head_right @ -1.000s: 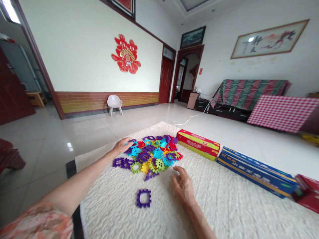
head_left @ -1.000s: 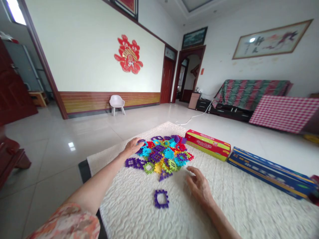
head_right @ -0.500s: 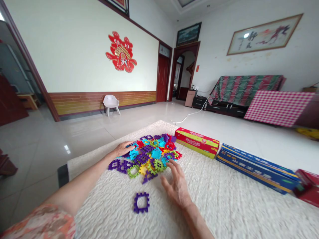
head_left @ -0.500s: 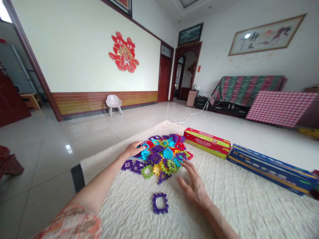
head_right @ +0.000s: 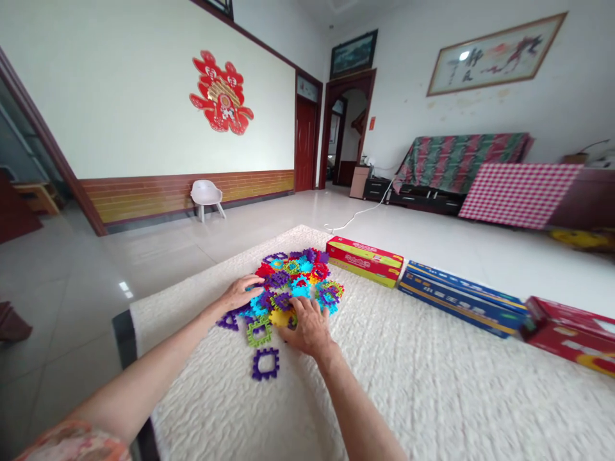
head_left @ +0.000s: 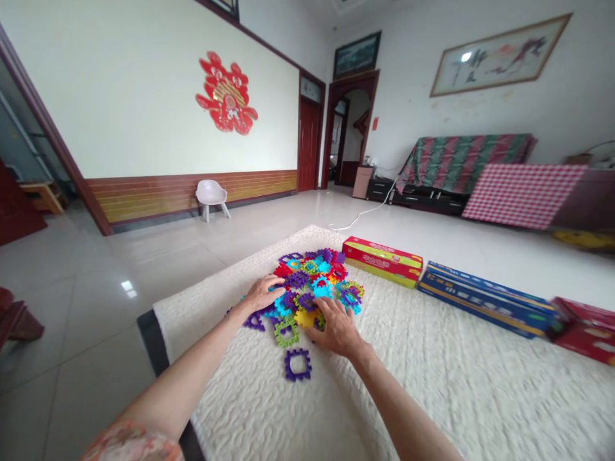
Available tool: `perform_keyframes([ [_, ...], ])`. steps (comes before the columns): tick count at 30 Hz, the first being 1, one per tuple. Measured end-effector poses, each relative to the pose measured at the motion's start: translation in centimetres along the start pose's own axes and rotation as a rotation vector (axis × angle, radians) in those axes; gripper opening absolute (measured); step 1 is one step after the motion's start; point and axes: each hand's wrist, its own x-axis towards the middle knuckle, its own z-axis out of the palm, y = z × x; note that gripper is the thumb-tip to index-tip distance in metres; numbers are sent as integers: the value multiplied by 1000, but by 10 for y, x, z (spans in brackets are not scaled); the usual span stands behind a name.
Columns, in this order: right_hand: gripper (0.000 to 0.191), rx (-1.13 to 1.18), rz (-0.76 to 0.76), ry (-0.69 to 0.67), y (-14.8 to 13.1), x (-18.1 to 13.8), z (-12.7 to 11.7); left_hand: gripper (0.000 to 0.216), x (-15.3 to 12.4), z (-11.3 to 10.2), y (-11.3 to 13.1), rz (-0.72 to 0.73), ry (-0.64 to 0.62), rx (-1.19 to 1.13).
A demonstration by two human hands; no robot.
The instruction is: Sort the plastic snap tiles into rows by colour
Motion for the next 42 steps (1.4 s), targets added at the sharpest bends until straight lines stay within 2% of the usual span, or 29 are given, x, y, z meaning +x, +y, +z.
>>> perform_keyframes([
  [9, 51, -63, 108, -29, 20, -40, -30, 39, -2, 30, 73, -38, -123, -47],
  [15, 44, -67, 132, 12, 53, -90, -53, 40, -1, 71, 140, -28, -241, -35],
  [23, 42, -156, 261, 61, 98, -162, -82, 35, -14, 131, 239, 18, -256, -47],
  [26, 40, -254, 350, 108, 115, -190, -94, 33, -21, 144, 268, 77, -303, -89],
  [28, 36, -339, 416, 172, 123, -200, -101, 36, -21, 142, 276, 119, -301, -147],
  [31, 32, -368, 392, 297, 118, -196, -104, 38, -15, 116, 260, 106, -221, -137],
  [33, 30, -297, 266, 356, 98, -180, -98, 36, -11, 84, 229, -33, -138, -36],
  [35, 31, -179, 99, 355, 64, -157, -87, 41, -11, 44, 188, -148, -75, 36],
  [37, 36, -63, -76, 255, 22, -130, -69, 45, -19, 5, 142, -262, -18, 104],
  [39, 51, 6, -152, 127, -21, -104, -49, 41, -34, -26, 99, -364, 32, 168],
  [42, 77, 38, -157, -81, -66, -64, -18, 38, -60, -47, 50, -493, 91, 258],
])
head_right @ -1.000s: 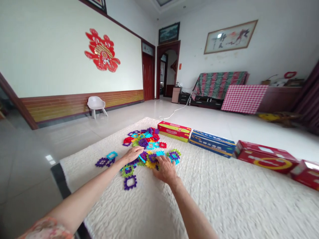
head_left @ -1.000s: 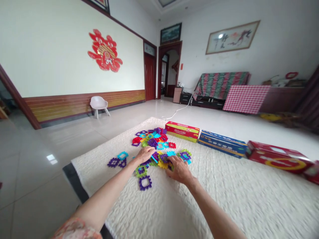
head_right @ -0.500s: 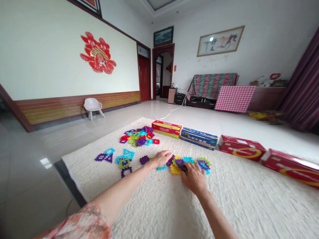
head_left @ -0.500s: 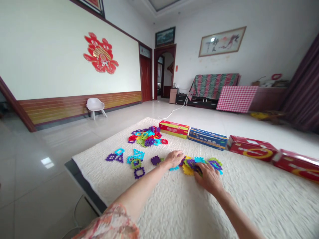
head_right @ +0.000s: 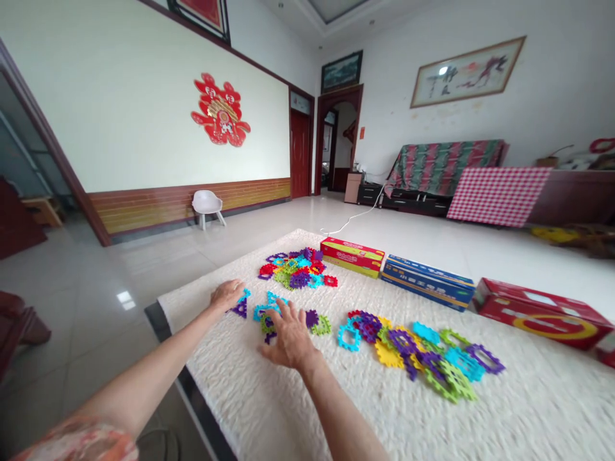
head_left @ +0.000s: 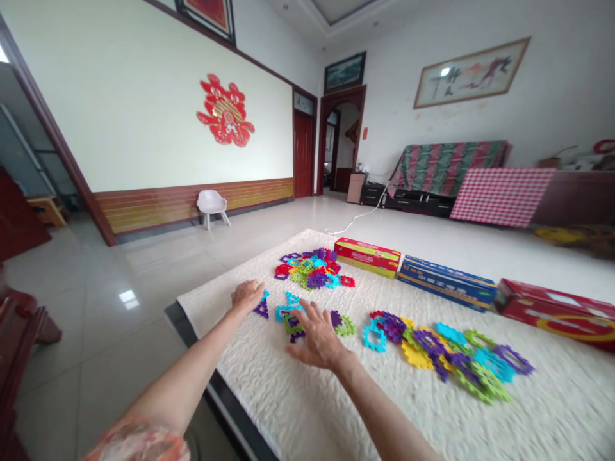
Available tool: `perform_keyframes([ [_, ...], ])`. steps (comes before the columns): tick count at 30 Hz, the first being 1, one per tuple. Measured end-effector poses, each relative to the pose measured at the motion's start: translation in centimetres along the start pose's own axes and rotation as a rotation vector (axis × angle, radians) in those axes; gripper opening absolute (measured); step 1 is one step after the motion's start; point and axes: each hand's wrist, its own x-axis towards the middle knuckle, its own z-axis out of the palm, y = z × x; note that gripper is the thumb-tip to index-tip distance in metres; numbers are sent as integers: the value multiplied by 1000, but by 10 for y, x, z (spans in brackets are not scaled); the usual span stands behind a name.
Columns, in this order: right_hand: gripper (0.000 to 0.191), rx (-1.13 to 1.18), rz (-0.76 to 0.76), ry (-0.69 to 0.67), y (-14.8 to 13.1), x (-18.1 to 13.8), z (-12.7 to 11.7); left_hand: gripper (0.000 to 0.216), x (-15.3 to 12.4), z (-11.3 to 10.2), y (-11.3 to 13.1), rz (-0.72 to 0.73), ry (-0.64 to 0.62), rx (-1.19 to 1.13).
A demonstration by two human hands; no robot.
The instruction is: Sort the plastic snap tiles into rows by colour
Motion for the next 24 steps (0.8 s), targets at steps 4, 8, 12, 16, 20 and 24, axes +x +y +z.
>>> perform_keyframes([
  [4, 90, 3, 45, -134, -8, 47, 25, 41, -5, 18, -27, -48, 21, 159],
  [8, 72, -48, 60, -136, 6, 54, 29, 36, -11, 42, -8, 83, 5, 146],
  [12, 55, -105, 83, -62, 23, 28, 15, 32, -23, 68, 34, 274, -7, 93],
  [16, 48, -185, 183, -33, 47, -8, -6, 32, -40, 97, 84, 386, -41, 56],
  [20, 42, -220, 280, 4, 73, -43, -28, 31, -58, 118, 131, 470, -103, 31],
  [24, 37, -247, 334, 41, 92, -78, -50, 30, -79, 130, 174, 520, -164, -25],
])
